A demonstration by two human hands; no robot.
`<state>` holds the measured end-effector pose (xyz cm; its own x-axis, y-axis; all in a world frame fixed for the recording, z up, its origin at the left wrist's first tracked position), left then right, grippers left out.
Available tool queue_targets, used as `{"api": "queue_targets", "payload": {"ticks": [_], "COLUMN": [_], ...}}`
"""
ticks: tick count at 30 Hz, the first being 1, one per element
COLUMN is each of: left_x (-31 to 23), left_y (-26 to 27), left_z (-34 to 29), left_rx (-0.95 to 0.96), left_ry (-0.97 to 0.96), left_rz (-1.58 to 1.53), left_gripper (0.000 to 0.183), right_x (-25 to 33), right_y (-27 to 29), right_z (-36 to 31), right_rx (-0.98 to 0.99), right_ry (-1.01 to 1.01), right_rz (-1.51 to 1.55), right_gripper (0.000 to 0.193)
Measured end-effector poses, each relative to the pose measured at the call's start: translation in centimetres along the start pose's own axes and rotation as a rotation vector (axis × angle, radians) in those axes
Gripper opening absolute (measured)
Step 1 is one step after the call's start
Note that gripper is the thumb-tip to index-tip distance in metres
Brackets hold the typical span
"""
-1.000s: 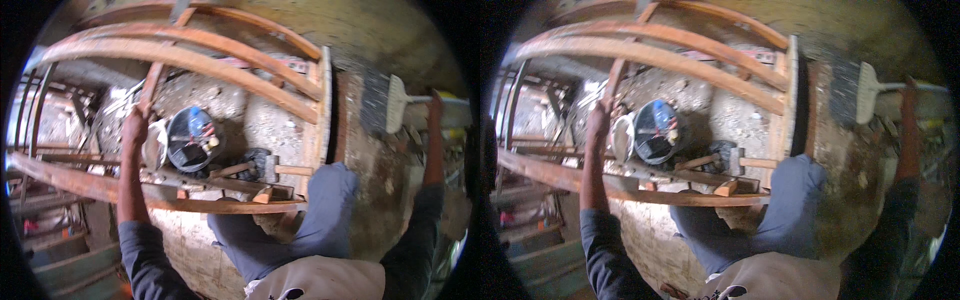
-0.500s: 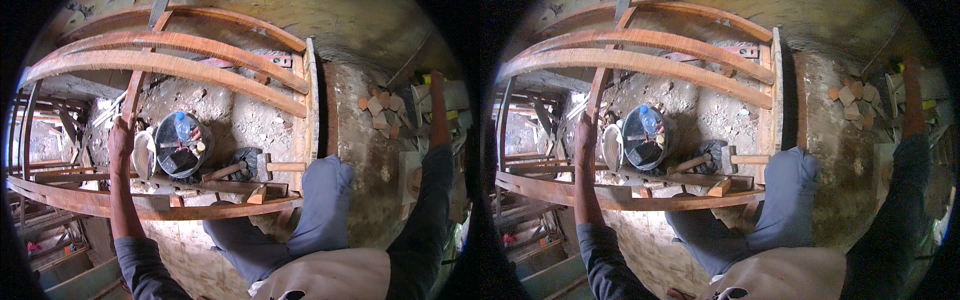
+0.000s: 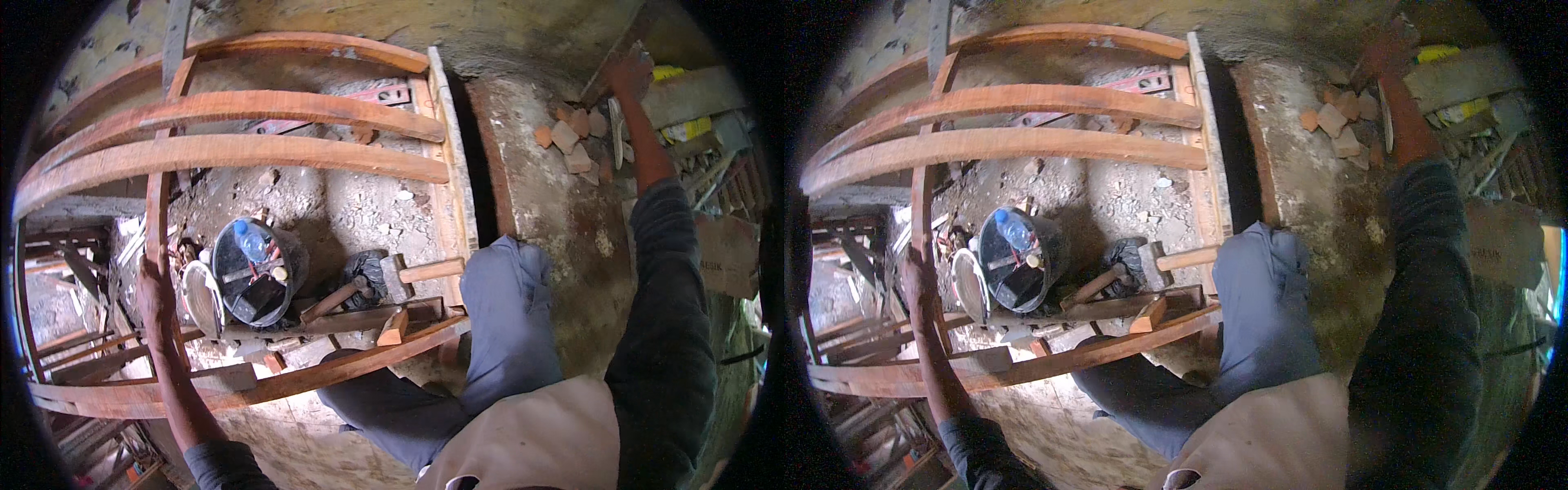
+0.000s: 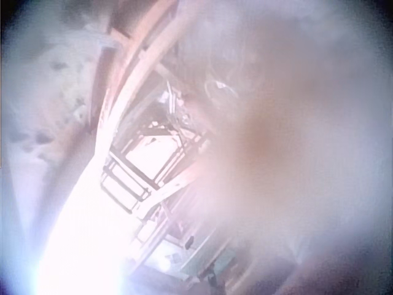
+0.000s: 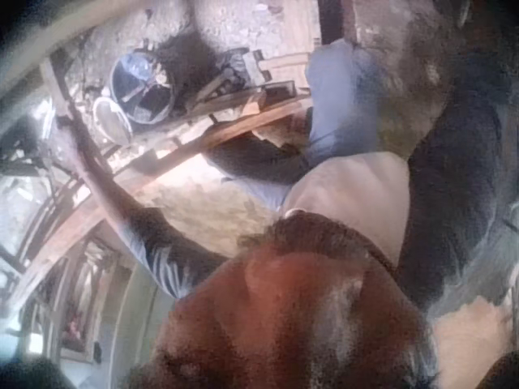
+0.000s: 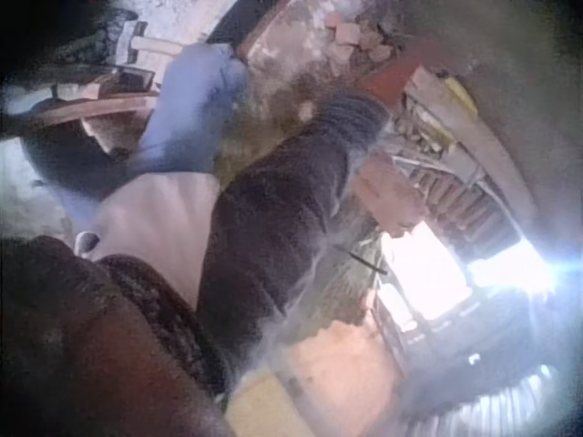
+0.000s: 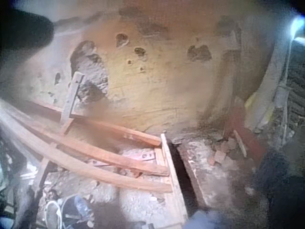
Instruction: The person assembles a curved wooden frame by positioning planks and securing them with a hammer and nails. They also clear debris from the work area and pour water from a bucket onto the frame.
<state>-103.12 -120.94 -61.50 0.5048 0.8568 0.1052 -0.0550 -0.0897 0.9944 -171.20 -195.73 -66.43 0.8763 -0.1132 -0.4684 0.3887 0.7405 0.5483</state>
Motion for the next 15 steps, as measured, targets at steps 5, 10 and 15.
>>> {"api": "queue_targets", "payload": {"ticks": [5,10,15], "left_x": [-0.2,-0.9,-1.0], "left_y": [0.0,0.5,0.3], "left_z": [-0.1,-0.8,-0.4], "left_rx": [0.021,-0.109,-0.109], "left_ry": [-0.025,-0.057,-0.049], "left_rz": [-0.053,-0.01,-0.043], "left_gripper": [0.075,0.064,0.063], "right_x": [-15.0,-23.8,-21.5], "right_y": [-0.8,-1.7,-6.6], "right_z": [5.0,4.6,-1.9], "right_rx": [0.226,0.485,0.778], "right_ry": [-0.093,-0.174,-0.287], "right_rz": [0.16,0.177,0.338], "right_gripper": [0.061,0.054,0.049]}}
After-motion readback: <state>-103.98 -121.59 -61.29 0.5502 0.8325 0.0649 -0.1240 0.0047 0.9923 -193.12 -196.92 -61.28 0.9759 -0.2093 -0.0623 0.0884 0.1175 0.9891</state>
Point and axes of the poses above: each hand's wrist, its own z-axis towards the middle knuckle, its own y-axis out of the back of the hand, x = y × z, the point moved 4 cm from there along z, towards the middle knuckle, and after that the axes turned 6 degrees about z, right-handed, at the moved point
